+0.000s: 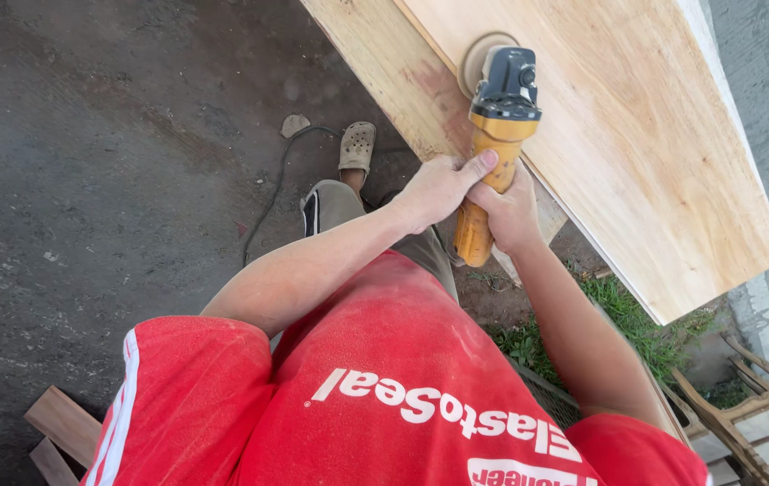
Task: The person sands long wooden planks with an angle grinder, steadying each plank with one hand while moving the sander along the surface. They reposition and turn the planks on the supports to sand different sections and edges.
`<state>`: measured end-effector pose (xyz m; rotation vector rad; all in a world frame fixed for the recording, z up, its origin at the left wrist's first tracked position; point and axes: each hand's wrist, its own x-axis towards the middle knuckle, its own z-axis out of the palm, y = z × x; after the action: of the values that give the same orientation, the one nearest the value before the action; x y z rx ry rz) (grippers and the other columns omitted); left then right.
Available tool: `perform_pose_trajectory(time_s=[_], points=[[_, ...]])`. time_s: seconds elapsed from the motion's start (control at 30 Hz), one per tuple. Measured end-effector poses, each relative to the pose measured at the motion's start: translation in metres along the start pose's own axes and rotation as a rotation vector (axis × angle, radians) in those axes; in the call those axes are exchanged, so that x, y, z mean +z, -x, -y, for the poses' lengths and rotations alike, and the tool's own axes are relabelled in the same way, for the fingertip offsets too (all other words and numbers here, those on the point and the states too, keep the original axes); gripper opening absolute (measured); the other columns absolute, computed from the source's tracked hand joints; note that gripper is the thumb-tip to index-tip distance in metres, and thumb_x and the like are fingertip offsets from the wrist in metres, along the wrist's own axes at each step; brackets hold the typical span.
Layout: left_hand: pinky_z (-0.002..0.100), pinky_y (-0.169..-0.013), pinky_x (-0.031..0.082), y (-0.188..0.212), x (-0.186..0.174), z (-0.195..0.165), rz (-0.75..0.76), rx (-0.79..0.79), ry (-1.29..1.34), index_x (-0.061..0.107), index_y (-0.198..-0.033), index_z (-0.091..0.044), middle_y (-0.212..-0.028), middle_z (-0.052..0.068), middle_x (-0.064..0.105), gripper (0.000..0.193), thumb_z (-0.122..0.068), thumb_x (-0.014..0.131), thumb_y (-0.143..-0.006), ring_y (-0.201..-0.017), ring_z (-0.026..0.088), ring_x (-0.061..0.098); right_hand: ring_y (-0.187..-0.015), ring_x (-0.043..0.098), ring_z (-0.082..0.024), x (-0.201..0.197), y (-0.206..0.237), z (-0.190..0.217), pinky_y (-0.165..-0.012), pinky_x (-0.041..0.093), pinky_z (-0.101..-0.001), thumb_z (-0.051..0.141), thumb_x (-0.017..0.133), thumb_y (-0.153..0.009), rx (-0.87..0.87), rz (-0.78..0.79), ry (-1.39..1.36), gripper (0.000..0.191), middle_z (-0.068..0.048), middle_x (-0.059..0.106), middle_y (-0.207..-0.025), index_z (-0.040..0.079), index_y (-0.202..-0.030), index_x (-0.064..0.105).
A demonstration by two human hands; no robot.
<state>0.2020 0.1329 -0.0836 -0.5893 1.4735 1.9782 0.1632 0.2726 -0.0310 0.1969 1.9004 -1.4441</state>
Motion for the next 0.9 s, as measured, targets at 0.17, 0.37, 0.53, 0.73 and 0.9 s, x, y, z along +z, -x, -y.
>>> perform_pose_trajectory(time_s=[0.17,0.37,0.53,0.73,0.9], points=[[0.037,-0.083,0.057,0.009,0.011,0.007,-0.014,-0.006,-0.092,0.075,-0.107,0.006,-0.093,0.021,0.079,0.083,-0.070,0.045,-0.094,-0.092,0.027,0.077,-0.094,0.070,-0.015,-0.010,0.009,-0.010,-0.083,0.058,-0.0316,0.017,0.070,-0.083,-0.022,0.035,0.109,0.044,-0.006,0.070,-0.106,0.002,-0.123,0.060],[0.037,-0.074,0.059,-0.003,-0.057,-0.026,-0.117,0.003,-0.049,0.077,-0.105,0.006,-0.092,0.017,0.080,0.082,-0.070,0.050,-0.091,-0.085,0.022,0.075,-0.094,0.070,-0.016,0.040,-0.039,0.021,-0.085,0.058,-0.0320,0.021,0.072,-0.085,-0.168,0.026,0.039,0.043,-0.007,0.071,-0.106,0.001,-0.121,0.060],[0.032,-0.067,0.059,-0.011,-0.087,-0.048,-0.117,0.011,0.109,0.076,-0.111,0.000,-0.094,0.009,0.078,0.077,-0.069,0.049,-0.092,-0.082,0.015,0.072,-0.085,0.071,-0.017,0.058,-0.068,0.049,-0.079,0.059,-0.0327,0.022,0.073,-0.081,-0.160,0.049,0.033,0.041,-0.008,0.073,-0.097,0.000,-0.115,0.064],[0.033,-0.057,0.057,-0.020,-0.038,-0.035,-0.045,0.016,0.048,0.075,-0.103,0.001,-0.085,0.012,0.076,0.076,-0.069,0.049,-0.091,-0.071,0.019,0.071,-0.085,0.072,-0.017,0.021,-0.040,0.029,-0.078,0.060,-0.0313,0.020,0.069,-0.083,-0.103,-0.037,0.031,0.040,-0.008,0.073,-0.098,-0.001,-0.117,0.064],[0.041,-0.074,0.056,-0.010,0.002,-0.018,0.028,0.049,-0.249,0.078,-0.102,0.003,-0.086,0.021,0.077,0.084,-0.074,0.045,-0.091,-0.083,0.031,0.074,-0.086,0.070,-0.018,0.005,0.005,0.000,-0.076,0.059,-0.0320,0.013,0.066,-0.083,-0.065,-0.106,-0.172,0.038,-0.008,0.069,-0.100,-0.001,-0.118,0.062]])
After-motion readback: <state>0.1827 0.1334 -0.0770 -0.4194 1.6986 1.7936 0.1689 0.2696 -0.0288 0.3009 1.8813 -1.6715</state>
